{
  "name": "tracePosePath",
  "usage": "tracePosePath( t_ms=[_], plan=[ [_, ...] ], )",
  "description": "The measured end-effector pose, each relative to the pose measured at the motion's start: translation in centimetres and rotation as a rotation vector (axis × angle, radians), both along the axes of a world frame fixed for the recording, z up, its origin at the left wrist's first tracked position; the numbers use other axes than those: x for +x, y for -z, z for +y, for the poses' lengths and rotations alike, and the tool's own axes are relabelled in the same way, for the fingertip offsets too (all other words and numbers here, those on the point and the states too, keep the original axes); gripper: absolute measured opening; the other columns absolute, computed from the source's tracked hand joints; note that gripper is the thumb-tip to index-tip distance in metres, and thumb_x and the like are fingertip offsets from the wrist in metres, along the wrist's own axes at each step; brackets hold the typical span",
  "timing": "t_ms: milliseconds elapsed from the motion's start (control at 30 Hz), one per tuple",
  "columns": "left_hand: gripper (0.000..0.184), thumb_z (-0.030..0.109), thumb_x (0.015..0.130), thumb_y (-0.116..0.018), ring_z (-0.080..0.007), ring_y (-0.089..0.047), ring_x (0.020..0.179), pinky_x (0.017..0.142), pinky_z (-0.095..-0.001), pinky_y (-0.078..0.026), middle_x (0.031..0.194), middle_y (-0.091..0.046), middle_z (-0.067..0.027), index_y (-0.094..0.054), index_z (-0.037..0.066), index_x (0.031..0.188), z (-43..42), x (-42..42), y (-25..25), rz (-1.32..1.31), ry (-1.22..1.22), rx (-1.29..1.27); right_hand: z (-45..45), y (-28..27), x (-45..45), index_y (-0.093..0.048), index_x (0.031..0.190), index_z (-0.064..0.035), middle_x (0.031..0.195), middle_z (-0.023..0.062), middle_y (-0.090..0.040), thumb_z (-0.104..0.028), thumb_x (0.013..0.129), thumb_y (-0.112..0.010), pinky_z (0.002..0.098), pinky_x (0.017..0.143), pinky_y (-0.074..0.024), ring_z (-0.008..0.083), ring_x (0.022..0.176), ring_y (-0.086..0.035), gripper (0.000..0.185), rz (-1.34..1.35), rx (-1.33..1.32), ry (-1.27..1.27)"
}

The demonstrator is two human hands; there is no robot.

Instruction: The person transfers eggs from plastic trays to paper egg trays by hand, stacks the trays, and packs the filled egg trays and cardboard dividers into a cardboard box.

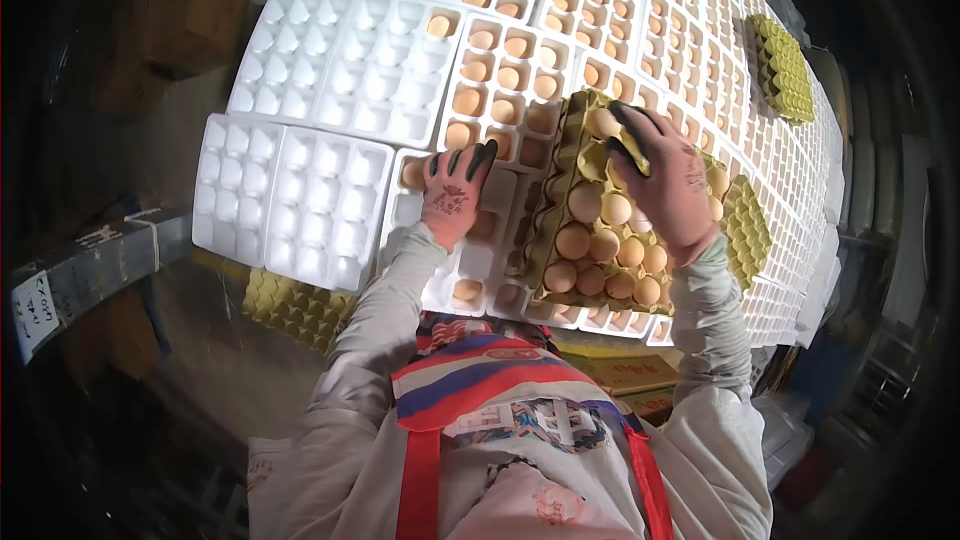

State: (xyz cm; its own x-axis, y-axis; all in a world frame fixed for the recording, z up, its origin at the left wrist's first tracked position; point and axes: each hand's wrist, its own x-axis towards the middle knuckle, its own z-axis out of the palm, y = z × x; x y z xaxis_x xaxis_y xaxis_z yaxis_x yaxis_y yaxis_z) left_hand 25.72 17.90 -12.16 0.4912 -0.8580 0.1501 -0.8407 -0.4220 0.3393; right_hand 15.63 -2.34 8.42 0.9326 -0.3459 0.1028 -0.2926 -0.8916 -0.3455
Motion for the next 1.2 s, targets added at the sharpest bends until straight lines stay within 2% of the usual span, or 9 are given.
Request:
tracePosePath(
  t_ms=[233, 367, 567, 633, 733, 833, 1000, 1133, 1200],
  plan=[
    [0.075, 0.035, 0.072, -0.075, -0.0294, -0.042, 0.12, 0.107, -0.0468, -0.029, 0.128, -0.049, -0.0106, -0.043, 0.01, 0.135, -11.8, 1.6, -11.4, -0.069, 0.316, -0.218, -4.8, 4.2, -7.2, -0.058, 0.121, -0.0048, 0.115, 0.0101, -0.063, -0.018, 0.07, -0.075, 0.037, 0.097, -0.0424, 0.0278, 0.109, -0.057, 0.056, -0.02, 0.117, -0.114],
    [0.062, 0.031, 0.074, -0.074, -0.0266, -0.049, 0.116, 0.107, -0.043, -0.03, 0.114, -0.059, -0.0094, -0.052, 0.01, 0.127, -14.6, 2.2, -11.3, -0.173, 0.533, 0.039, -6.1, 2.4, -12.1, -0.054, 0.124, 0.0043, 0.115, 0.0113, -0.061, -0.009, 0.071, -0.072, 0.0303, 0.088, -0.0491, 0.0201, 0.107, -0.058, 0.058, -0.348, 1.315, 0.255],
    [0.029, 0.016, 0.089, -0.053, -0.0292, -0.058, 0.108, 0.095, -0.0459, -0.047, 0.109, -0.061, -0.014, -0.058, 0.0, 0.113, -12.3, 2.6, -12.7, 2.04, -0.012, -1.026, -2.9, 3.0, -10.9, -0.056, 0.122, -0.0077, 0.11, 0.012, -0.062, -0.019, 0.072, -0.071, 0.0379, 0.08, -0.0494, 0.0307, 0.098, -0.061, 0.054, 0.388, -0.103, -0.143],
    [0.027, 0.011, 0.09, -0.05, -0.0331, -0.058, 0.109, 0.1, -0.0465, -0.044, 0.109, -0.06, -0.0161, -0.056, -0.002, 0.113, -10.8, 3.3, -10.8, 2.272, 0.201, -1.011, -2.9, 2.7, -11.4, -0.054, 0.127, -0.0101, 0.108, 0.0098, -0.063, -0.017, 0.072, -0.073, 0.034, 0.081, -0.0494, 0.0243, 0.096, -0.063, 0.059, 0.36, -0.104, -0.128],
    [0.035, 0.016, 0.082, -0.065, -0.021, -0.062, 0.092, 0.081, -0.0321, -0.049, 0.091, -0.064, -0.0109, -0.057, 0.0, 0.112, -8.7, 0.2, -12.8, 1.581, -0.008, -0.571, -5.5, 3.9, -14.6, -0.046, 0.136, -0.0039, 0.116, 0.0076, -0.061, -0.011, 0.072, -0.071, 0.0272, 0.072, -0.0506, 0.0125, 0.081, -0.061, 0.069, -0.153, 0.877, 0.117],
    [0.057, 0.044, 0.075, -0.071, -0.0237, -0.062, 0.095, 0.073, -0.0357, -0.047, 0.113, -0.057, -0.0126, -0.058, 0.003, 0.112, -9.3, -0.9, -15.1, -0.044, 0.569, 0.11, -5.4, 1.7, -13.7, -0.049, 0.131, 0.0039, 0.123, 0.01, -0.055, -0.008, 0.072, -0.07, 0.0303, 0.083, -0.049, 0.0157, 0.089, -0.061, 0.064, -0.387, 1.502, 0.198],
    [0.056, 0.04, 0.079, -0.07, -0.0244, -0.064, 0.089, 0.072, -0.0372, -0.05, 0.113, -0.058, -0.0118, -0.056, 0.003, 0.118, -9.1, -0.3, -13.7, 0.039, 0.621, 0.229, -2.1, 2.8, -8.5, -0.066, 0.107, -0.0108, 0.124, 0.021, -0.053, -0.028, 0.066, -0.08, 0.039, 0.075, -0.0486, 0.0306, 0.085, -0.063, 0.046, 0.323, -0.211, -0.189],
    [0.046, 0.017, 0.084, -0.068, -0.0155, -0.065, 0.088, 0.077, -0.0266, -0.054, 0.113, -0.062, -0.0085, -0.054, -0.001, 0.124, -6.1, 1.6, -14.9, 1.738, 0.209, -0.391, -3.0, 3.5, -9.3, -0.067, 0.104, -0.013, 0.118, 0.0123, -0.052, -0.031, 0.072, -0.072, 0.0372, 0.076, -0.0497, 0.0292, 0.091, -0.063, 0.038, 0.101, 0.151, -0.093],
    [0.049, 0.024, 0.082, -0.071, -0.0217, -0.062, 0.099, 0.086, -0.0302, -0.051, 0.117, -0.06, -0.01, -0.056, 0.003, 0.124, -4.8, 0.5, -14.8, 1.41, 0.229, -0.473, -5.5, 4.7, -10.8, -0.061, 0.112, -0.0053, 0.11, 0.0116, -0.058, -0.033, 0.078, -0.07, 0.0342, 0.083, -0.0487, 0.0217, 0.095, -0.062, 0.045, -0.061, 0.9, 0.119]
  ],
)
